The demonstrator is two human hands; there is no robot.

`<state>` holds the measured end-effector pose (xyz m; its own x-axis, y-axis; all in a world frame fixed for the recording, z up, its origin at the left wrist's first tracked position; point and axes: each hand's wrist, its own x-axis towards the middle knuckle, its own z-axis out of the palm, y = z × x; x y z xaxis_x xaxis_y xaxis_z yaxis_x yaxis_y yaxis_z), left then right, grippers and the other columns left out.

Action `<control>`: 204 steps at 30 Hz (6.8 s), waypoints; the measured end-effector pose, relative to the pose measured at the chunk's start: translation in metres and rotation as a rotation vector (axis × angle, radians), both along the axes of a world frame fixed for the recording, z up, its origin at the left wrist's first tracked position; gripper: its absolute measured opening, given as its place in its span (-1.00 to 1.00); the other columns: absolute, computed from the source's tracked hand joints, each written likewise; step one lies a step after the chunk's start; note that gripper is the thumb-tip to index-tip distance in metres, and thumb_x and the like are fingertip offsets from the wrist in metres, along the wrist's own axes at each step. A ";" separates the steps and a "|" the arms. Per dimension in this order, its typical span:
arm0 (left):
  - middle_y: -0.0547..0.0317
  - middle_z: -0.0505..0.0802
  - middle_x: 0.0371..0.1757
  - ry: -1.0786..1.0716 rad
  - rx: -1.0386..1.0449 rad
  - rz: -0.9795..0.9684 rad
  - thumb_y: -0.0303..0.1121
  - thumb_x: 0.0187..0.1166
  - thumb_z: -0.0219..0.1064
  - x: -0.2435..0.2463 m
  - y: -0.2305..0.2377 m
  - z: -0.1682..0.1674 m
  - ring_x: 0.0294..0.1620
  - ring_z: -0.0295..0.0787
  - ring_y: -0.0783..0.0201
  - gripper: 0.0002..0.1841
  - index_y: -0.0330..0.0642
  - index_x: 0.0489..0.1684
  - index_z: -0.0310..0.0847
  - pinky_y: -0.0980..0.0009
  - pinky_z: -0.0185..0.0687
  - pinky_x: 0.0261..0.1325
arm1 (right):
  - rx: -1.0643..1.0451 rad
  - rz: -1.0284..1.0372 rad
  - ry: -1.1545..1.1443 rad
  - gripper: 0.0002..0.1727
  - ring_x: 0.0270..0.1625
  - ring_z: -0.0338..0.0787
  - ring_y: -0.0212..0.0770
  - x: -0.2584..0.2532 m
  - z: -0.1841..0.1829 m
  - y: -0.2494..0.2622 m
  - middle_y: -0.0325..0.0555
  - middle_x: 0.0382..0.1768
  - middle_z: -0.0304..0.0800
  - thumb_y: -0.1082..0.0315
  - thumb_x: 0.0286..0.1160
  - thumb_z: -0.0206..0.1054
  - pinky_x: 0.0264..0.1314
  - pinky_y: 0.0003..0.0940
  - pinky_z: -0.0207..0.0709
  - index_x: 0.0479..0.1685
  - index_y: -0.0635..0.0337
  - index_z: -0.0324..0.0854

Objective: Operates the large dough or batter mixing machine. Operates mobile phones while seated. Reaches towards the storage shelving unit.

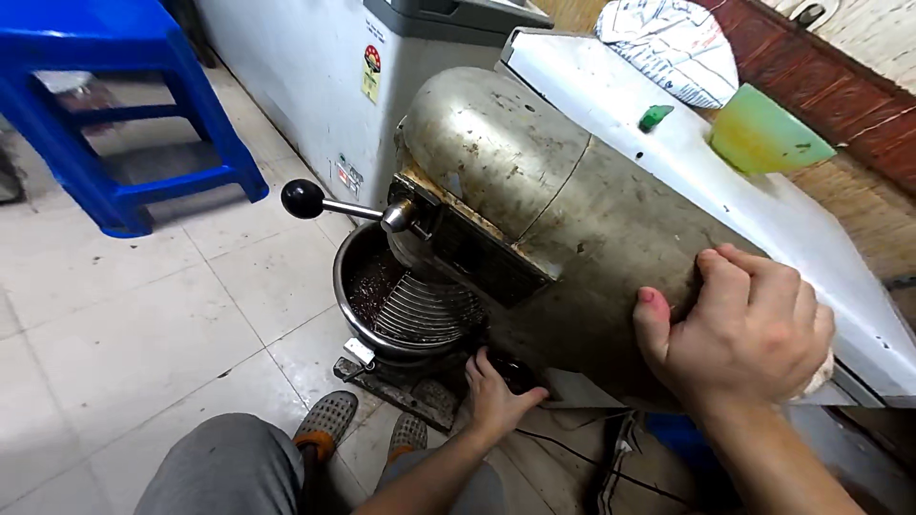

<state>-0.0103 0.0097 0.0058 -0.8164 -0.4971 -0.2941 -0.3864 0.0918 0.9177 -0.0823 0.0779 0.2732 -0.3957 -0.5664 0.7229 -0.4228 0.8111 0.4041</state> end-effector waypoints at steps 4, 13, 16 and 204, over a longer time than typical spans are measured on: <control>-0.50 0.11 0.79 0.051 0.637 0.183 0.14 0.29 0.62 0.006 0.005 -0.009 0.78 0.13 -0.32 0.29 -0.25 0.89 -0.32 -0.18 0.31 0.67 | -0.007 0.005 -0.004 -0.18 0.05 0.72 0.40 -0.002 -0.001 0.001 0.42 0.17 0.71 -0.29 0.60 -0.14 -0.08 0.25 0.40 0.19 0.35 0.60; -0.22 0.45 0.69 -0.082 1.782 0.387 0.62 0.38 -0.01 -0.024 -0.010 0.012 0.61 0.43 -0.37 0.02 0.16 0.80 0.11 -0.54 0.43 0.35 | -0.008 0.002 0.017 -0.20 0.09 0.74 0.36 -0.002 -0.002 0.001 0.37 0.18 0.73 -0.30 0.59 -0.12 -0.05 0.22 0.44 0.18 0.32 0.62; -0.24 0.46 0.67 -0.128 1.708 0.381 0.55 0.43 -0.01 -0.027 -0.012 0.010 0.58 0.44 -0.38 -0.04 0.15 0.78 0.13 -0.53 0.44 0.33 | -0.006 -0.006 0.028 -0.20 0.08 0.74 0.34 -0.002 -0.002 0.001 0.36 0.18 0.74 -0.30 0.59 -0.11 -0.04 0.19 0.44 0.17 0.33 0.63; -0.45 0.46 0.63 -0.143 1.634 0.192 0.77 0.30 -0.28 -0.003 -0.017 0.000 0.47 0.60 -0.37 0.25 -0.09 0.86 -0.12 -0.21 0.64 0.36 | -0.048 -0.085 0.018 -0.15 0.18 0.66 0.39 0.003 -0.013 -0.014 0.43 0.22 0.66 -0.32 0.57 -0.09 0.07 0.25 0.38 0.28 0.39 0.55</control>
